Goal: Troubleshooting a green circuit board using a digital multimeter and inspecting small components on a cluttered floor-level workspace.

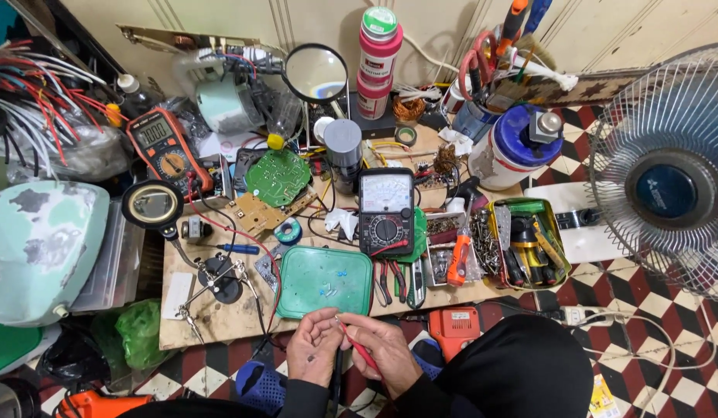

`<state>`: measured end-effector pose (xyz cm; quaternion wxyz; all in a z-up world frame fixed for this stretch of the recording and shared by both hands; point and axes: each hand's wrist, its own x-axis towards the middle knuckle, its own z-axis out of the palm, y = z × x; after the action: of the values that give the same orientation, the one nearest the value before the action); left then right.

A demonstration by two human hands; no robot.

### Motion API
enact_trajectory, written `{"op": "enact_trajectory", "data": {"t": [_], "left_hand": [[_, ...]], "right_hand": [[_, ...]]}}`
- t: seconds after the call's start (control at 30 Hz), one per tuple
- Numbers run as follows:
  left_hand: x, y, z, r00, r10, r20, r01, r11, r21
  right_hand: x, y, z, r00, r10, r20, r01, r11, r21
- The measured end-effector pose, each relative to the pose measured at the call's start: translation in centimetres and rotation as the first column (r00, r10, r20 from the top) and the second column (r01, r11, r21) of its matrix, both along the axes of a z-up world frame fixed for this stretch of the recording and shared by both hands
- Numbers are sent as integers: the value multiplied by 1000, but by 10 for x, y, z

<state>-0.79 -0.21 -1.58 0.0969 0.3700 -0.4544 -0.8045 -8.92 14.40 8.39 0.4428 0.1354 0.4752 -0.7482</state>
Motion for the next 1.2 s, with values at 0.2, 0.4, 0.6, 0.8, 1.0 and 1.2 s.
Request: {"op": "enact_trajectory", "data": {"t": [0.2,0.4,0.6,0.8,1.0,1.2], "left_hand": [[-1,-1,0,1000,-13,6,13,1000,-25],[-1,1,-3,1000,-11,21,11,1000,-9],[-2,2,0,999,17,35,-17,1000,4],[-2,2,2,998,16,59,-16,1000,-1],[-2,2,1,999,17,48,-18,1000,9],[-2,3,1,999,10,49,-10,1000,-3]], "right_hand": [[-1,1,-1,999,22,24,-22,1000,6],[-1,3,-3,1000,-12,17,12,1000,-9],[0,4,-7,999,-15,29,15,1000,-1],[0,3,-10,999,-12,29,12,1000,-5],[0,3,-9,1000,-16,23,16,1000,5],[0,3,-10,1000,-18,22,18,1000,3]]}}
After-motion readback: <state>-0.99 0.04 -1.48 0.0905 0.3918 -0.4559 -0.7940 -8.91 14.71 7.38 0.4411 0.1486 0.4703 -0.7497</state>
